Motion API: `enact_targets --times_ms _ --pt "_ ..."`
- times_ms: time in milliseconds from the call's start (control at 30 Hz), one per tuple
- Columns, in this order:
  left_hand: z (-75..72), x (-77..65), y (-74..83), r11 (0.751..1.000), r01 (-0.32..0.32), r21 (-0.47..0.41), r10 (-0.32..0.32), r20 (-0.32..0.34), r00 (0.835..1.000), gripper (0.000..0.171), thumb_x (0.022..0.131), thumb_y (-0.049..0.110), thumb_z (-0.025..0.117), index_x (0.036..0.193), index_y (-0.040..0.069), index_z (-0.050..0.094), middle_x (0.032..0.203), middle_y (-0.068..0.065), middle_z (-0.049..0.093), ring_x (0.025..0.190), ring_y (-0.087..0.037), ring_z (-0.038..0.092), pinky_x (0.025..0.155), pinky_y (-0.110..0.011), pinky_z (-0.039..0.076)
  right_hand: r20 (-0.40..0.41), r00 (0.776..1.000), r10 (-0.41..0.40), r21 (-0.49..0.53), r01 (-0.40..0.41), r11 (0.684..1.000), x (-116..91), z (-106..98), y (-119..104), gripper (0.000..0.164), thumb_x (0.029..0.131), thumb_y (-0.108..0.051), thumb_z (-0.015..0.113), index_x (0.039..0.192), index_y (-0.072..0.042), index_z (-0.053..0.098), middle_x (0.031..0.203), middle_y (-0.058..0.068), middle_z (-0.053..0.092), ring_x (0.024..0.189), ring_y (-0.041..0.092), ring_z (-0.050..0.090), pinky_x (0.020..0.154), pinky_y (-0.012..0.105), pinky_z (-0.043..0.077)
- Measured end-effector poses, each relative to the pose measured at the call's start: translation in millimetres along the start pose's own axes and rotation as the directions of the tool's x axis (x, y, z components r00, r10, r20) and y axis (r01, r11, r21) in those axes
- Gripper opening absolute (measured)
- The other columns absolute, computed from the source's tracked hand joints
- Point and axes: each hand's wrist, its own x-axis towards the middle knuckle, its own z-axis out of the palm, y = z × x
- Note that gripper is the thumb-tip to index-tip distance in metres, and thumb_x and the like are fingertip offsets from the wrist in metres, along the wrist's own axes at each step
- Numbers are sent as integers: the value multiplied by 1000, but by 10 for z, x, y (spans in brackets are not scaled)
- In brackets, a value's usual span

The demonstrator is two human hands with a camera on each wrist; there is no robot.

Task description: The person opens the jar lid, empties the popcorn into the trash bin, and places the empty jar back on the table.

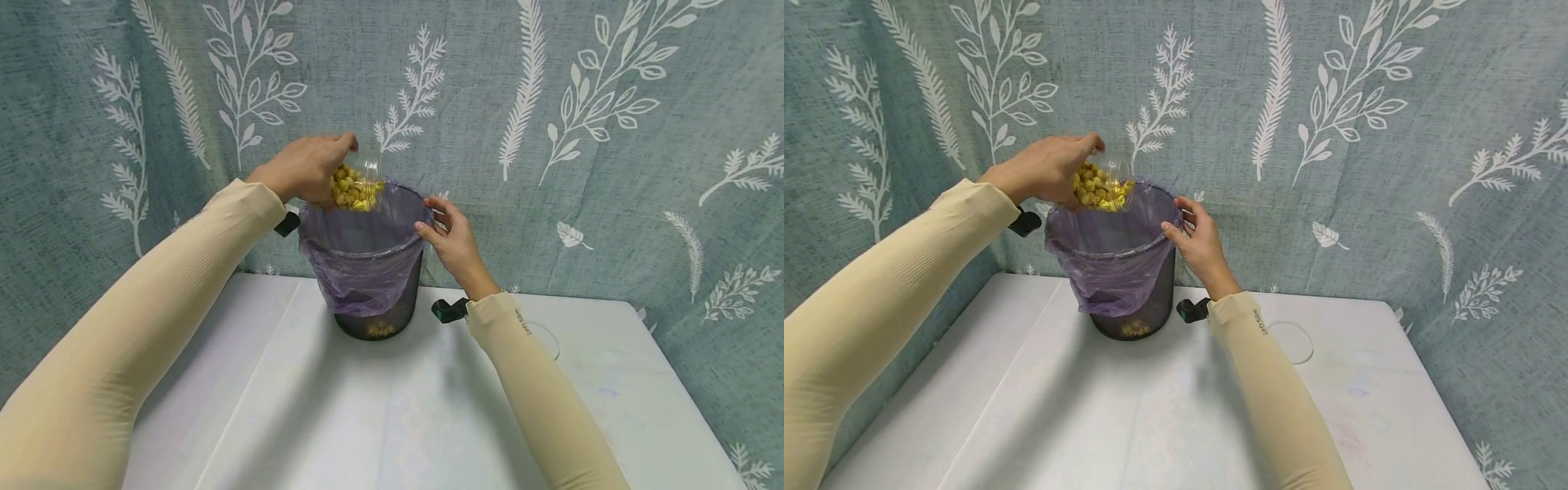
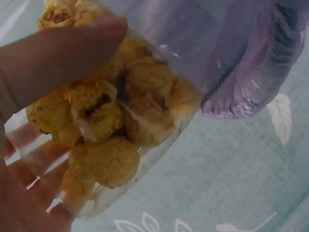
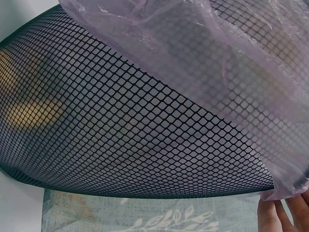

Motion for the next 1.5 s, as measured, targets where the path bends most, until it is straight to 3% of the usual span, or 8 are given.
enact_targets --times_ms 267,700,1133,1500 --pt "-4 19 39 999 -22 47 24 -34 999 96 69 5 94 147 6 38 144 -20 54 131 -44 50 116 -61 33 -4 1000 3 5 -3 1000 -4 -4 -7 61 102 -3 68 155 8 40 158 21 46 147 39 42 122 42 34" --pt "3 34 73 998 -23 62 23 -2 1000 92 74 5 94 148 6 40 143 -20 57 128 -44 51 112 -63 35 0 1000 6 -3 -6 1000 12 -6 8 60 103 -5 68 155 6 41 158 21 46 145 35 44 121 42 36" --pt "8 57 87 992 -59 110 67 -79 995 100 61 -4 93 147 4 43 146 -21 54 133 -43 47 114 -58 34 2 1000 20 -20 -20 1000 4 -5 9 59 103 -7 67 155 3 42 158 17 47 146 32 45 121 41 36" --pt "-7 76 141 983 -89 163 105 -97 990 89 67 -8 85 146 3 46 144 -23 54 139 -45 45 118 -60 31 -4 1000 14 -5 -14 1000 -8 -9 1 59 103 -6 67 155 3 42 158 20 46 145 33 45 121 41 36"
